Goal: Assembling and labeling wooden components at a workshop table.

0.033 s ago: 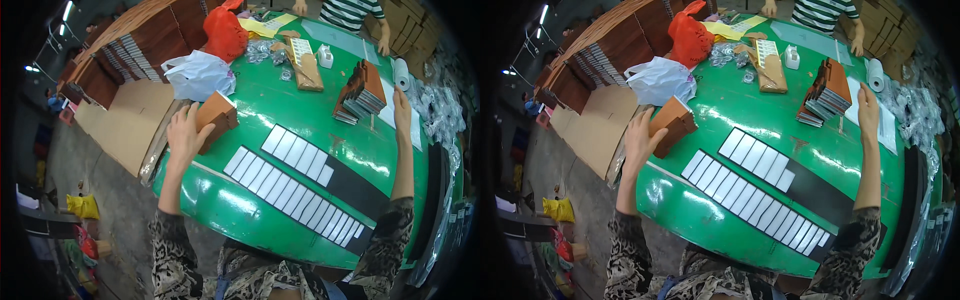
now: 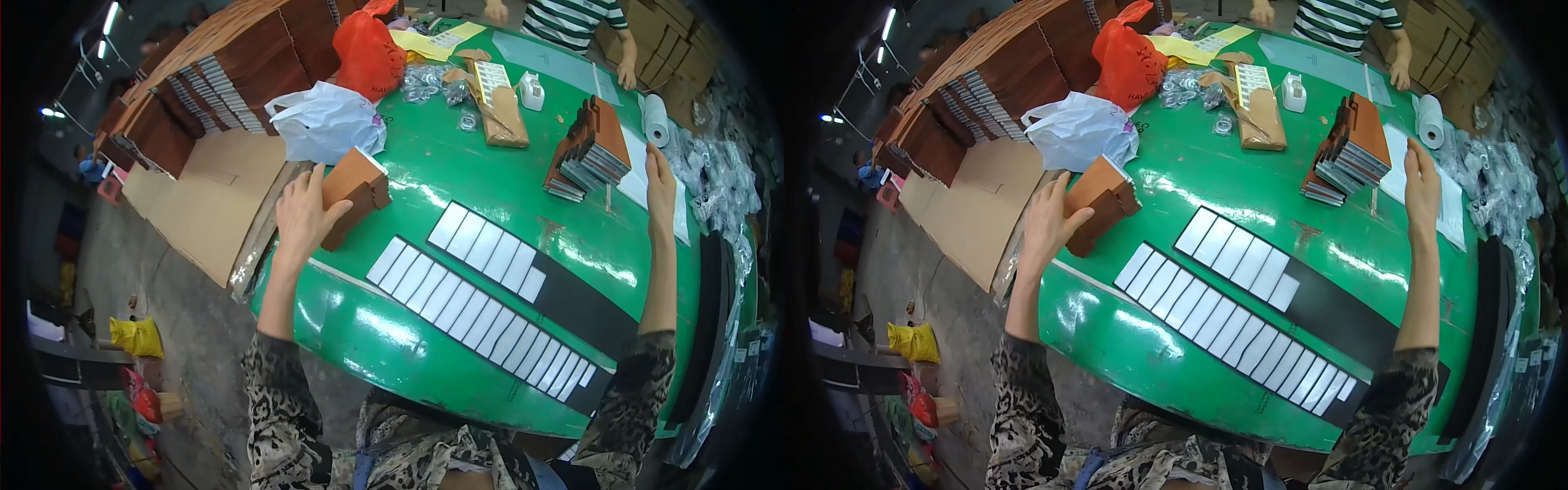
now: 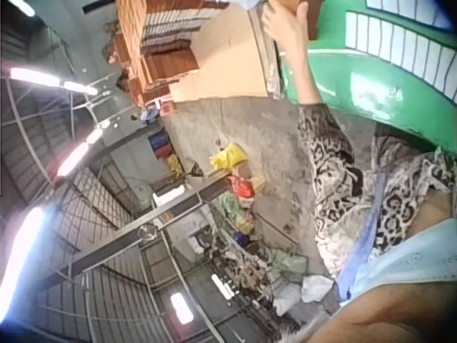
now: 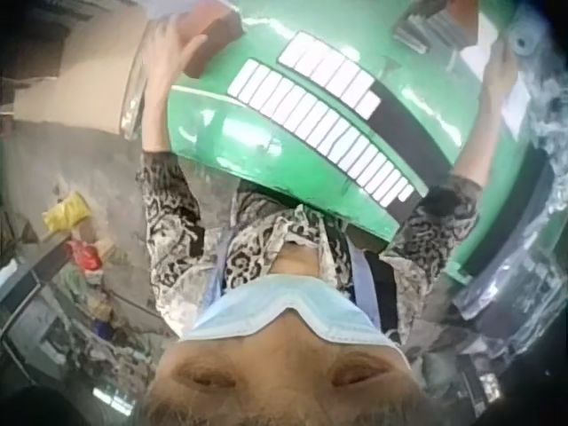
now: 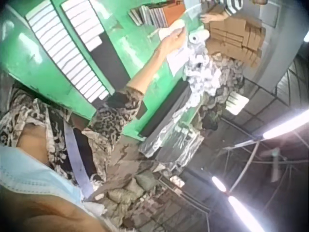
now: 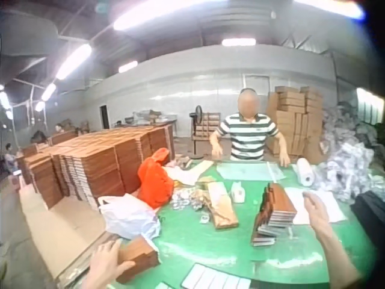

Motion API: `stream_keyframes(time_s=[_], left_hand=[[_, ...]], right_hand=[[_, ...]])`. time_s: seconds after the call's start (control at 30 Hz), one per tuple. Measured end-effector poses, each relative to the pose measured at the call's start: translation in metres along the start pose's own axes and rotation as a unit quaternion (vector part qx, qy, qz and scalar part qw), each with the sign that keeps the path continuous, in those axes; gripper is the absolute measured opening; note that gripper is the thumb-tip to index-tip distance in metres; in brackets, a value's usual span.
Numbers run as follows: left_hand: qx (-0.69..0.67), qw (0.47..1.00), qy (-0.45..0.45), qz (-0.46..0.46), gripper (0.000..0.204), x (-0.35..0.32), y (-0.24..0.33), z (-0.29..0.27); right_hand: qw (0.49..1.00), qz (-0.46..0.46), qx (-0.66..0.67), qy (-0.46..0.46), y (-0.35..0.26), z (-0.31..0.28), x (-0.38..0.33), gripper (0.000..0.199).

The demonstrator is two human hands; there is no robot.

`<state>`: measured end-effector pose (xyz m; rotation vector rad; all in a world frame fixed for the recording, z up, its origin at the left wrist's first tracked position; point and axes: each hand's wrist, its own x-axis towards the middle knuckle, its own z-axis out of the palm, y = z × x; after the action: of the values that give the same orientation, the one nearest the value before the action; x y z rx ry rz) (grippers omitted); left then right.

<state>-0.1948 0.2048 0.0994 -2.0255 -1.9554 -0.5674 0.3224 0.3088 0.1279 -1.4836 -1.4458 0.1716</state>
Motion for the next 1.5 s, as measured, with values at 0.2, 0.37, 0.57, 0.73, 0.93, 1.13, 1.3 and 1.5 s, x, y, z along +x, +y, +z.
stream_keyframes(time_s=[0.2, 0.37, 0.57, 0.73, 0.93, 1.13, 1.3, 1.5], left_hand=[[-0.005, 0.999, -0.026, 0.045, 0.046, -0.010, -0.013, -0.006], [-0.320, 0.929, -0.159, 0.098, 0.044, -0.038, 0.056, -0.035], [-0.647, 0.628, -0.433, 0.010, 0.048, -0.178, 0.145, -0.018], [-0.757, 0.558, -0.312, -0.137, 0.070, -0.263, 0.223, -0.012], [-0.756, 0.542, -0.348, -0.119, 0.072, -0.268, 0.230, -0.013], [-0.490, 0.839, -0.184, 0.146, 0.054, -0.211, 0.205, -0.039], [-0.472, 0.830, -0.180, 0.236, 0.034, -0.206, 0.207, -0.014], [-0.510, 0.834, -0.180, 0.112, 0.034, -0.235, 0.202, 0.003]], right_hand=[[0.993, -0.032, -0.024, -0.115, -0.056, -0.054, -0.118, 0.024], [0.978, 0.025, 0.052, -0.201, -0.093, -0.076, -0.224, 0.028], [0.873, 0.201, 0.351, -0.272, -0.123, -0.051, -0.342, 0.087], [0.865, 0.268, 0.394, -0.158, -0.132, -0.055, -0.400, 0.089], [0.960, 0.173, 0.149, -0.165, -0.138, -0.065, -0.396, 0.040], [0.973, -0.009, 0.055, -0.222, -0.124, -0.078, -0.382, 0.030], [0.973, -0.112, 0.000, -0.200, -0.112, -0.071, -0.384, 0.035], [0.987, -0.081, -0.110, -0.085, -0.066, -0.137, -0.374, 0.020]])
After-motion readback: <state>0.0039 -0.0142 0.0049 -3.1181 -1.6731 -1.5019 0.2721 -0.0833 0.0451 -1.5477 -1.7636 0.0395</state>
